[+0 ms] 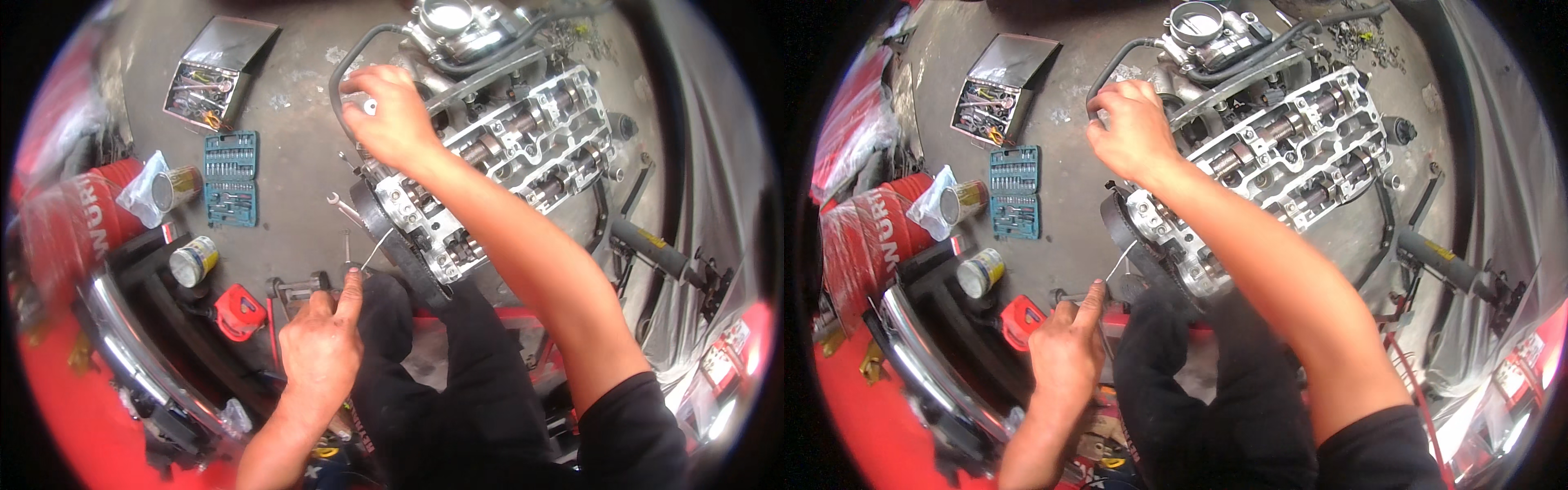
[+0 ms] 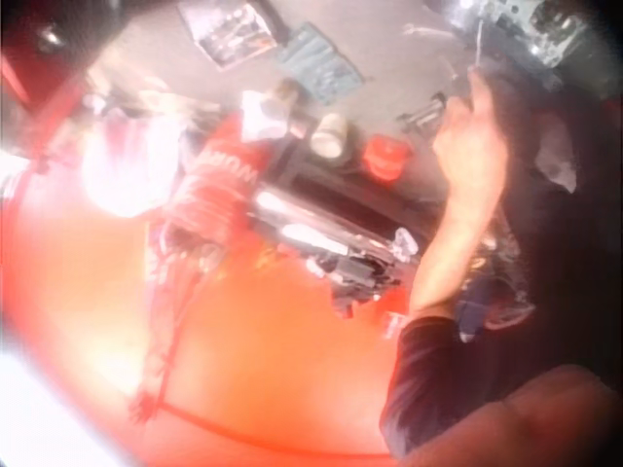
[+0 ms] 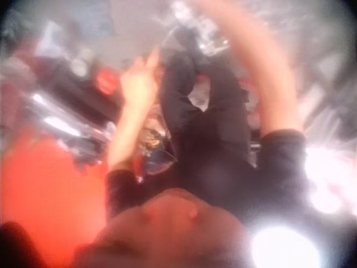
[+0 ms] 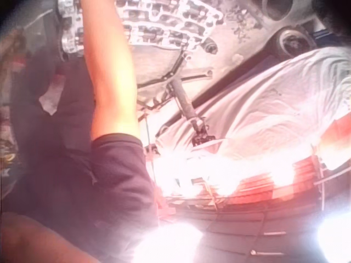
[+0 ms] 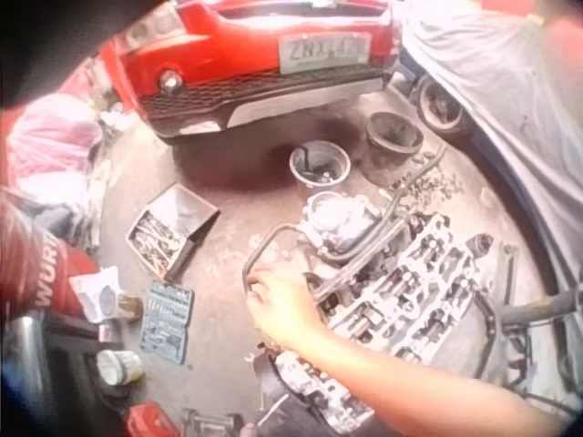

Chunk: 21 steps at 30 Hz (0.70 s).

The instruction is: The person works on a disassembled car engine in a workshop, using various wrenches and a screwdriver to tighten bolts on the timing belt pulleys and camshaft area. The person also handles the cylinder head, positioning it over the engine block and using a screwdriver to adjust internal components.

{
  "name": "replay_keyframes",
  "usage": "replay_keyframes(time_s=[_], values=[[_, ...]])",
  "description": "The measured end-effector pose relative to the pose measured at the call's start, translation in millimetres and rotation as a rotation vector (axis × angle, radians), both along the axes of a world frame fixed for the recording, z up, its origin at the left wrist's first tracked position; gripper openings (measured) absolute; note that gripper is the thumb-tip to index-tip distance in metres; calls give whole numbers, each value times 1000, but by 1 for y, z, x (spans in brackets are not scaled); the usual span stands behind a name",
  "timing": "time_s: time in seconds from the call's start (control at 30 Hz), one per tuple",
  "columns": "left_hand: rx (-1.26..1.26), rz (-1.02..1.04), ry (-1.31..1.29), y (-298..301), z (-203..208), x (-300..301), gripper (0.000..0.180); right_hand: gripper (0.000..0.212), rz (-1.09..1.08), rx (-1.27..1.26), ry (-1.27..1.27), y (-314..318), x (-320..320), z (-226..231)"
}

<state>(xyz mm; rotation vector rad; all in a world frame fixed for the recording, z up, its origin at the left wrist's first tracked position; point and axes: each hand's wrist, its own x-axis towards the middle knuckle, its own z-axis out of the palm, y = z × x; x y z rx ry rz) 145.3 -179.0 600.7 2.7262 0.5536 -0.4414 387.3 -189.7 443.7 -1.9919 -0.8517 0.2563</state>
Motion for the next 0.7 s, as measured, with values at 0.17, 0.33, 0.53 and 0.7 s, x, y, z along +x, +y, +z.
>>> replay_keyframes(time_s=[0.17, 0.33, 0.53, 0.7], values=[[44, -116, 169, -1, 19, 22, 57, 21, -343, -1, 294, -100, -82, 61], [-184, -93, 126, -4, 31, 31, 55, 26, -611, 229, 1151, -131, -178, 99], [-260, -203, 211, 10, 49, 31, 64, 26, -742, 433, 1562, -113, -165, 91], [-149, -368, 78, 34, 64, 28, 59, 28, -719, 374, 1579, -100, -161, 94]])
